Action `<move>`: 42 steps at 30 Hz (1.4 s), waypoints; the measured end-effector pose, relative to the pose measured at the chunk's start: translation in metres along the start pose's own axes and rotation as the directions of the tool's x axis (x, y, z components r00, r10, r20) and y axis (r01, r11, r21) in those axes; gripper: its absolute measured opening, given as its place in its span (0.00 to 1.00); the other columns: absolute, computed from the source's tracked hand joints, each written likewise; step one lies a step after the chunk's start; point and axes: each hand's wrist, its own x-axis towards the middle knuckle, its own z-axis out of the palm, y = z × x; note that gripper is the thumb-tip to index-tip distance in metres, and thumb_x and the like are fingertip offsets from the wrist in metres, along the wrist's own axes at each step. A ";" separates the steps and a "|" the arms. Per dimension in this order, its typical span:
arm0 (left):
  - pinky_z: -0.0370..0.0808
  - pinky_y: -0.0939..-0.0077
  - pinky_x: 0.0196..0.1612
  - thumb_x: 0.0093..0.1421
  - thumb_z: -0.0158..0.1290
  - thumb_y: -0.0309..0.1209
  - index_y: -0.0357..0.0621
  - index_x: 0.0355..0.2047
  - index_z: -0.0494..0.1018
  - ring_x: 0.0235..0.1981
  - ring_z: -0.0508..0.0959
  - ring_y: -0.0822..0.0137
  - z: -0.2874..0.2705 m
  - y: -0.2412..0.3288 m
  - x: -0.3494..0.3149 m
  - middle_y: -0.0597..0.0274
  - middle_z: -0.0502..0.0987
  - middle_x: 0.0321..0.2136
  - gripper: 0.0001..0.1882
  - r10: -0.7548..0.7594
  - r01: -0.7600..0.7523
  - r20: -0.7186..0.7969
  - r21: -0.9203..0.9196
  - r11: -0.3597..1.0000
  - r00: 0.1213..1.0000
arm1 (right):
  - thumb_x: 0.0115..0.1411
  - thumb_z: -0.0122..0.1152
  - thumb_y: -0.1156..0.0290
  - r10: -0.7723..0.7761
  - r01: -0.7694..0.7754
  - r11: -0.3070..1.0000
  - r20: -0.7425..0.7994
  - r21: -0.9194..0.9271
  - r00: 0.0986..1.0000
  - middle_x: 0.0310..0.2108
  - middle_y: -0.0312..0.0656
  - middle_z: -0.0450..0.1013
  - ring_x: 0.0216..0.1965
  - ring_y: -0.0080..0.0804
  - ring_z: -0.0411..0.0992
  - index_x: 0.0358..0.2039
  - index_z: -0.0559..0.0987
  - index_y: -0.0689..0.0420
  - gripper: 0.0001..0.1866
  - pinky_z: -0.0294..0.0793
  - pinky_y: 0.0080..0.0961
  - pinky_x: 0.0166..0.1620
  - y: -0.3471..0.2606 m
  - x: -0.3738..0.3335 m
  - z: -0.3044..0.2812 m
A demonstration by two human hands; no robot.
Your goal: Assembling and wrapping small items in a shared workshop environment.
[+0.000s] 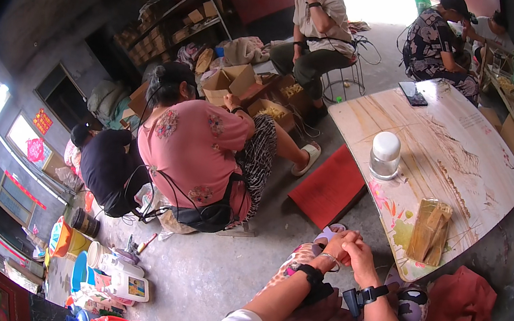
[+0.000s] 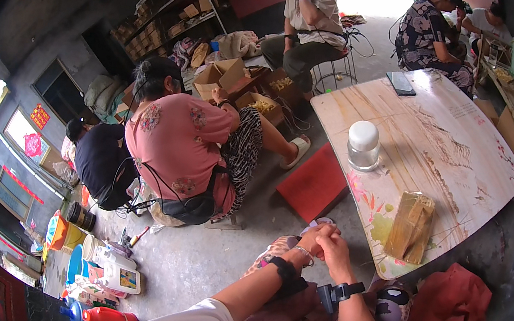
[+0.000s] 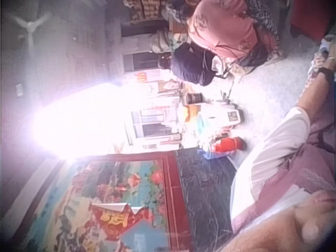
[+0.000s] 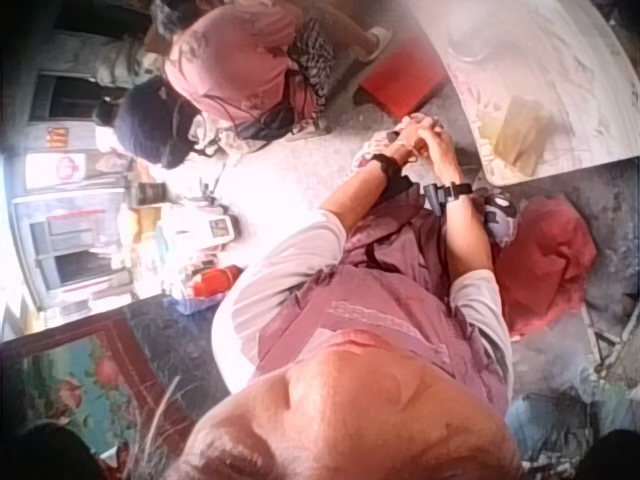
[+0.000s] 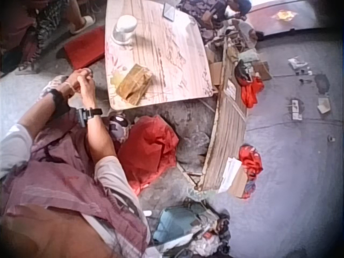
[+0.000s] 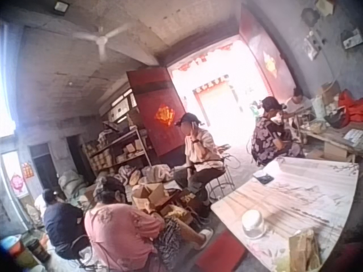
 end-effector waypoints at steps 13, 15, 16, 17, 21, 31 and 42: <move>0.56 0.81 0.07 0.56 0.39 0.42 0.41 0.23 0.66 0.06 0.61 0.72 0.004 0.002 -0.002 0.65 0.64 0.11 0.16 -0.026 0.026 -0.013 -0.013 1.000 1.000 | 0.47 0.51 0.64 0.011 -0.010 1.000 -0.021 0.026 1.000 0.16 0.31 0.64 0.15 0.16 0.61 0.19 0.70 0.56 0.09 0.59 0.12 0.17 -0.002 -0.001 0.002; 0.56 0.81 0.07 0.56 0.39 0.42 0.41 0.24 0.67 0.06 0.61 0.72 0.002 0.002 -0.002 0.65 0.64 0.11 0.16 -0.020 0.020 0.004 -0.010 1.000 1.000 | 0.47 0.51 0.64 0.012 -0.012 1.000 -0.031 0.013 0.999 0.16 0.32 0.64 0.15 0.17 0.61 0.19 0.70 0.56 0.09 0.59 0.12 0.17 -0.003 -0.002 0.004; 0.56 0.81 0.07 0.56 0.39 0.42 0.41 0.24 0.67 0.06 0.61 0.72 0.001 0.002 -0.002 0.65 0.64 0.11 0.16 -0.020 0.020 0.002 -0.010 1.000 1.000 | 0.47 0.51 0.64 0.012 -0.012 1.000 -0.030 0.013 0.999 0.16 0.32 0.64 0.15 0.17 0.61 0.19 0.70 0.56 0.09 0.59 0.12 0.17 -0.002 -0.001 0.003; 0.56 0.80 0.08 0.56 0.39 0.42 0.41 0.24 0.67 0.07 0.61 0.72 0.002 0.002 -0.001 0.65 0.65 0.11 0.17 -0.023 0.023 -0.003 -0.012 1.000 1.000 | 0.47 0.51 0.64 0.023 -0.022 0.999 -0.017 0.024 1.000 0.17 0.33 0.65 0.17 0.17 0.62 0.21 0.70 0.57 0.10 0.61 0.13 0.19 0.000 0.000 0.000; 0.57 0.80 0.09 0.56 0.40 0.42 0.40 0.24 0.67 0.08 0.62 0.73 0.001 0.002 -0.001 0.65 0.66 0.13 0.17 -0.004 0.004 -0.007 0.005 1.000 1.000 | 0.47 0.51 0.63 0.021 -0.021 1.000 0.016 0.023 1.000 0.19 0.34 0.65 0.19 0.18 0.63 0.23 0.70 0.59 0.11 0.62 0.14 0.20 0.003 0.002 -0.004; 0.56 0.81 0.10 0.56 0.40 0.43 0.40 0.24 0.67 0.09 0.62 0.73 0.001 -0.002 0.001 0.66 0.66 0.13 0.17 0.011 -0.011 0.014 -0.026 1.000 1.000 | 0.47 0.50 0.64 0.012 -0.011 0.999 -0.026 0.050 1.000 0.16 0.31 0.64 0.15 0.16 0.61 0.20 0.70 0.55 0.08 0.59 0.12 0.17 -0.001 0.000 0.000; 0.56 0.81 0.10 0.56 0.41 0.42 0.40 0.24 0.67 0.09 0.62 0.73 -0.001 -0.003 0.004 0.66 0.66 0.13 0.17 -0.020 0.021 0.028 -0.056 0.998 0.999 | 0.48 0.51 0.64 0.020 -0.020 1.000 -0.004 0.016 1.000 0.20 0.34 0.66 0.20 0.18 0.63 0.24 0.71 0.60 0.11 0.61 0.13 0.21 0.003 0.003 -0.005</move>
